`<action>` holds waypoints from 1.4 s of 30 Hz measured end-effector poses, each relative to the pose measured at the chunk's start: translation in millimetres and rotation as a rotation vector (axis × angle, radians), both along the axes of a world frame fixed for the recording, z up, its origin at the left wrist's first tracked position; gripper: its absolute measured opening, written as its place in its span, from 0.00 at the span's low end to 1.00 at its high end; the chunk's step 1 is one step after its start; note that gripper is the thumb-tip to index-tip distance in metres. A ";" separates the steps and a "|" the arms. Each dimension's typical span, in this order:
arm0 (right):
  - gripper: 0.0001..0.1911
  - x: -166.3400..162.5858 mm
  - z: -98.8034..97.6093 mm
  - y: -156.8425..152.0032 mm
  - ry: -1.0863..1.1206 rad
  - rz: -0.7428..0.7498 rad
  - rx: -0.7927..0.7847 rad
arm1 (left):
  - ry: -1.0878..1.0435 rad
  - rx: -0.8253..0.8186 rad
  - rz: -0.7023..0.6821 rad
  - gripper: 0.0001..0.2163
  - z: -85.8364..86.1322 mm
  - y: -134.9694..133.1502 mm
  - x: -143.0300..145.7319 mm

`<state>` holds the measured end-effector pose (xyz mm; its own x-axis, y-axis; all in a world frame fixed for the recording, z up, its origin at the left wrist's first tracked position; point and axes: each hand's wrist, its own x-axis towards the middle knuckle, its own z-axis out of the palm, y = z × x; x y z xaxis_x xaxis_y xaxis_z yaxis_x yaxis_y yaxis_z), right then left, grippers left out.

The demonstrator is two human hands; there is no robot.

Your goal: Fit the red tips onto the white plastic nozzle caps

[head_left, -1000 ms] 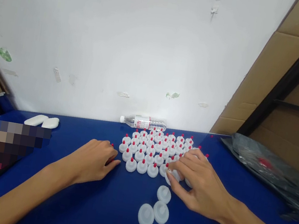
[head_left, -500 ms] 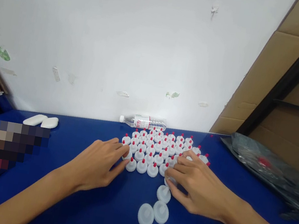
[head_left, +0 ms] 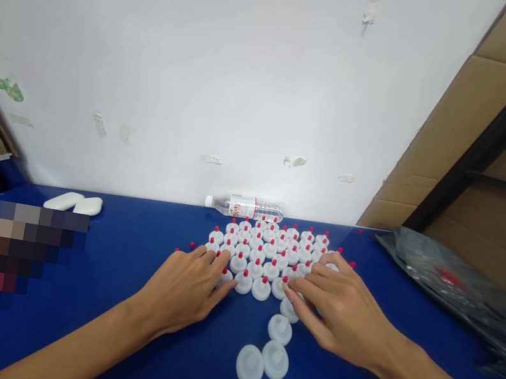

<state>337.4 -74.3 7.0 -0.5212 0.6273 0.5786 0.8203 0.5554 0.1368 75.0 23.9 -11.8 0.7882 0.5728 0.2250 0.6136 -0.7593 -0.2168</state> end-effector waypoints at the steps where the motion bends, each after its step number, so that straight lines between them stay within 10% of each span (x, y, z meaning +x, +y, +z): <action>1: 0.19 -0.2 -0.4 -0.3 0.009 0.008 0.008 | 0.002 0.010 0.003 0.13 -0.2 0.0 1.5; 20: 0.06 -5.0 1.2 -5.3 0.095 0.200 0.061 | -0.365 0.168 -0.288 0.13 4.8 -7.0 -3.6; 31: 0.25 -22.4 4.3 -21.7 0.120 0.199 0.060 | -0.592 0.198 -0.668 0.11 4.2 -43.4 7.5; 42: 0.17 -27.6 -2.3 -21.8 0.168 0.229 0.097 | -0.637 0.180 -0.626 0.15 6.5 -36.4 9.9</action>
